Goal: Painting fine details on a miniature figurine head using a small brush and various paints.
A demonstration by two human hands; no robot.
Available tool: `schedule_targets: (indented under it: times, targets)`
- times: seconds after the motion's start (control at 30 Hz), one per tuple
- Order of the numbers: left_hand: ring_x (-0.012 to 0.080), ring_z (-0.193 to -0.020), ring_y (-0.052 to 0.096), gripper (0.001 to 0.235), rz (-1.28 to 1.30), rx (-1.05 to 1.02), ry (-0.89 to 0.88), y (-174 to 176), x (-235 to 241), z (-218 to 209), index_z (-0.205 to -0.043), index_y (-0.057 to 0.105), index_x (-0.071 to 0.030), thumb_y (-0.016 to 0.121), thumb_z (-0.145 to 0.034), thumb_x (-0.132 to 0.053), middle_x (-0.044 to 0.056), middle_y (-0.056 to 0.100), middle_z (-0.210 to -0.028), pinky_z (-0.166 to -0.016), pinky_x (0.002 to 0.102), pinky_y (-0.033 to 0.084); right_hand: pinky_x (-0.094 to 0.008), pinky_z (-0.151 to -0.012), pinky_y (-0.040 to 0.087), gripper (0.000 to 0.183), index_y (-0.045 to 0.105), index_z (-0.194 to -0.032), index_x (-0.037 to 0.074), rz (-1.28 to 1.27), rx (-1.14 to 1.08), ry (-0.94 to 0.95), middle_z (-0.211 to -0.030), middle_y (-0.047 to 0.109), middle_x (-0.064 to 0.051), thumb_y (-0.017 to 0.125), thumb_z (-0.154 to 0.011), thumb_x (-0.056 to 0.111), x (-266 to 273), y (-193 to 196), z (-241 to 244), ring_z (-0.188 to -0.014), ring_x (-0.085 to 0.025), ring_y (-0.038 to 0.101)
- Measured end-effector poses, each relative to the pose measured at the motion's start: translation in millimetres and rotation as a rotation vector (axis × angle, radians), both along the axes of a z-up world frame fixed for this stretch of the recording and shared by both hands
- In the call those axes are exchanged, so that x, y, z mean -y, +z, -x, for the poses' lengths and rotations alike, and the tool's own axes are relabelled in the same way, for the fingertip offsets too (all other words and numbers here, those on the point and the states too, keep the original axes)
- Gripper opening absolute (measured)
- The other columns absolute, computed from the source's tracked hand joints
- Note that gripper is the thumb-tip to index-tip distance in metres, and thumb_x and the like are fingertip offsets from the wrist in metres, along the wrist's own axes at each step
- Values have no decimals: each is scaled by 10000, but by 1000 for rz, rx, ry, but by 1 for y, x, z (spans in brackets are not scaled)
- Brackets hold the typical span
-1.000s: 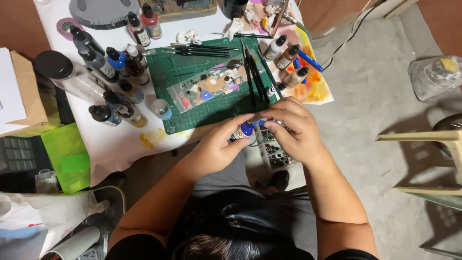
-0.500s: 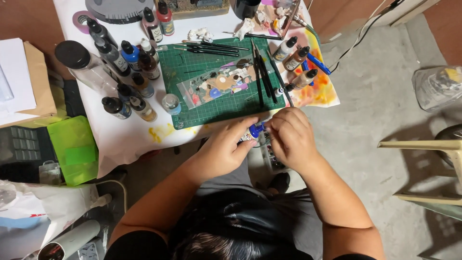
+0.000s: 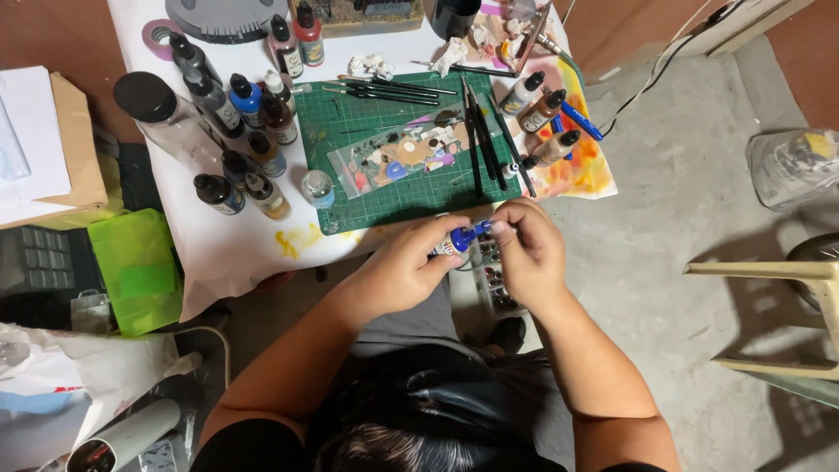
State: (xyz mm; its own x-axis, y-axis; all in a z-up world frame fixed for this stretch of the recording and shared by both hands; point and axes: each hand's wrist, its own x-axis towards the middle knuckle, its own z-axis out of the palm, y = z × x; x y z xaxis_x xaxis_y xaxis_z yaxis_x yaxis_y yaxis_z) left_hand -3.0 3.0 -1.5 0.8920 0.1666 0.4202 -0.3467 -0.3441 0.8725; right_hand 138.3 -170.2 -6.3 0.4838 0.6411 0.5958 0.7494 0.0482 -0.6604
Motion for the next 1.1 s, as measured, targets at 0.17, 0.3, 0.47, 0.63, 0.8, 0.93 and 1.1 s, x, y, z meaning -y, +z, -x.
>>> schedule_targets:
  times: [0.17, 0.3, 0.47, 0.63, 0.8, 0.93, 1.1]
  targets:
    - [321, -1207, 654, 509, 110, 2, -42, -9, 1, 1, -1376, 565, -34, 714, -891, 3, 181, 715, -1225, -1047, 439, 492, -307, -762, 480, 88, 639, -981, -35, -222, -855, 148, -794, 615, -95, 626, -1008, 48, -7, -16, 14, -785, -183, 582]
    - [258, -1193, 670, 475, 157, -1, -31, -11, 2, 4, -1320, 560, -88, 747, -885, -50, 147, 739, -1210, -1035, 407, 504, -332, -755, 495, 107, 617, -968, -19, -339, -1174, 314, -769, 485, -74, 648, -984, 82, -5, -23, 10, -778, -218, 555]
    - [285, -1185, 677, 415, 201, 35, -52, -4, -1, 9, -1258, 563, -67, 735, -885, -4, 162, 737, -1208, -1035, 432, 505, -340, -763, 483, 99, 610, -953, 9, -374, -1287, 395, -782, 448, -52, 648, -980, 97, -4, -28, 7, -793, -214, 530]
    - [282, -1178, 676, 365, 244, 58, -75, -2, -1, 9, -1239, 550, -43, 707, -911, -2, 173, 733, -1204, -1034, 441, 504, -353, -777, 476, 98, 594, -955, 38, -424, -1324, 486, -792, 394, -47, 640, -985, 119, -10, -21, 12, -783, -206, 494]
    - [297, -1156, 684, 353, 232, 68, -77, -11, -4, 6, -1229, 543, -33, 703, -916, 6, 176, 729, -1194, -1021, 441, 509, -367, -782, 473, 77, 592, -968, 50, -448, -1355, 516, -799, 388, -48, 622, -993, 116, -10, -31, 10, -781, -209, 485]
    - [281, -1168, 681, 385, 185, 77, -36, -18, -3, 5, -1255, 555, -55, 724, -910, -34, 143, 724, -1201, -1011, 416, 519, -384, -824, 485, 58, 605, -1004, 51, -457, -1387, 536, -819, 414, -60, 619, -993, 106, -11, -38, 7, -826, -227, 514]
    - [317, -1132, 691, 353, 130, 124, 53, -20, -8, 14, -1230, 568, -51, 730, -916, -48, 154, 716, -1180, -985, 416, 539, -330, -761, 488, 126, 619, -978, 29, -387, -1145, 323, -813, 484, -67, 664, -990, 146, -11, -44, 4, -812, -197, 539]
